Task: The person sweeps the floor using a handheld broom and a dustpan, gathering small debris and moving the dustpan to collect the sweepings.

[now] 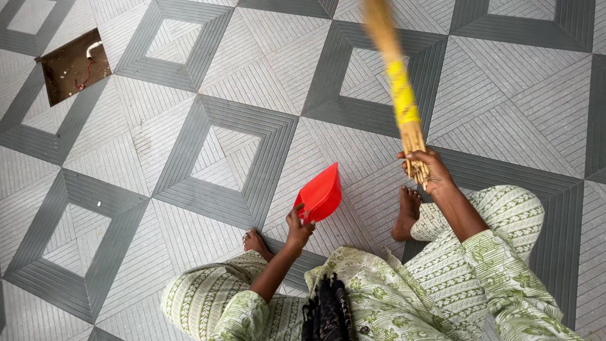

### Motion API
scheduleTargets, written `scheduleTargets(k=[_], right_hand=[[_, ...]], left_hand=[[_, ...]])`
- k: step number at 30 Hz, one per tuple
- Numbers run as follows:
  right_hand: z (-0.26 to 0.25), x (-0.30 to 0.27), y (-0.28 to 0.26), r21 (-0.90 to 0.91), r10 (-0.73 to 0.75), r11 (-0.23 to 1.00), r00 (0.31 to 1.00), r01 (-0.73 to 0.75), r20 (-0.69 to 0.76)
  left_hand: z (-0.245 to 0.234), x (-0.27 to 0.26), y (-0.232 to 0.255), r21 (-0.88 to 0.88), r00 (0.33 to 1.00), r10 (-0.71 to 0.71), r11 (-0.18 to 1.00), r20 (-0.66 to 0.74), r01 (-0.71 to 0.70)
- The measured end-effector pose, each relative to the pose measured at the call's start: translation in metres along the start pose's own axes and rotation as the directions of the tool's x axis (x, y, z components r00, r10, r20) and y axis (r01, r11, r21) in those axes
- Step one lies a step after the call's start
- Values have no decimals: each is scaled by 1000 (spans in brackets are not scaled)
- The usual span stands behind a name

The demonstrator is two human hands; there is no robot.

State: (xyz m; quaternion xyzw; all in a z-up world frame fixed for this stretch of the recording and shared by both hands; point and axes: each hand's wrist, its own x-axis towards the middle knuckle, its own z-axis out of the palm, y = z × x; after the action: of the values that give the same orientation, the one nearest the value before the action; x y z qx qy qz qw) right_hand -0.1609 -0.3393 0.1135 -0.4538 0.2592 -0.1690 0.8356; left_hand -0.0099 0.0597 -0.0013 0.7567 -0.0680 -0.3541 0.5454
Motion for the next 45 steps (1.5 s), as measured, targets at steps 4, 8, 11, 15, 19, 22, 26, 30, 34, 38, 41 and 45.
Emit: scheduleTargets(k=[4,8,11,15,19,22,26,30,34,38,41,45], right_hand=[[-15,4,19,206,17,976,928,65,-373],[-78,31,23,516,102,845,907,137,-409],[-110,38,26,628,122,746,882,221,-455],[-125,38,25,579,130,770,823,268,-553],[-126,38,26,585,154,780,837,222,-525],[-109,40,46,558,170,810,837,182,-520],[-88,41,72,545,206,837,889,57,-408],[-61,33,87,451,234,891,907,-56,-349],[-32,22,85,332,277,928,907,-167,-318],[-4,15,84,299,328,916,930,-270,-165],[19,8,81,263,371,904,924,-337,-93],[45,-2,75,170,408,900,913,-402,0]], left_hand=[[-14,10,-14,-366,972,-211,900,107,236],[-13,15,-29,-401,934,-329,844,138,356],[-9,18,-32,-350,945,-283,879,163,324],[-3,18,-23,-10,986,48,999,162,-47],[-13,-5,16,652,884,364,599,294,-464],[-16,-22,49,835,887,173,298,429,-462],[-18,-21,54,878,900,31,208,435,-432],[-22,-13,29,882,898,-5,187,440,-432],[-25,-3,3,895,893,-80,96,443,-436],[-29,4,-19,924,913,-154,5,379,-383],[-31,13,-33,924,923,-82,-48,375,-380],[-31,23,-37,938,944,-80,-116,320,-328]])
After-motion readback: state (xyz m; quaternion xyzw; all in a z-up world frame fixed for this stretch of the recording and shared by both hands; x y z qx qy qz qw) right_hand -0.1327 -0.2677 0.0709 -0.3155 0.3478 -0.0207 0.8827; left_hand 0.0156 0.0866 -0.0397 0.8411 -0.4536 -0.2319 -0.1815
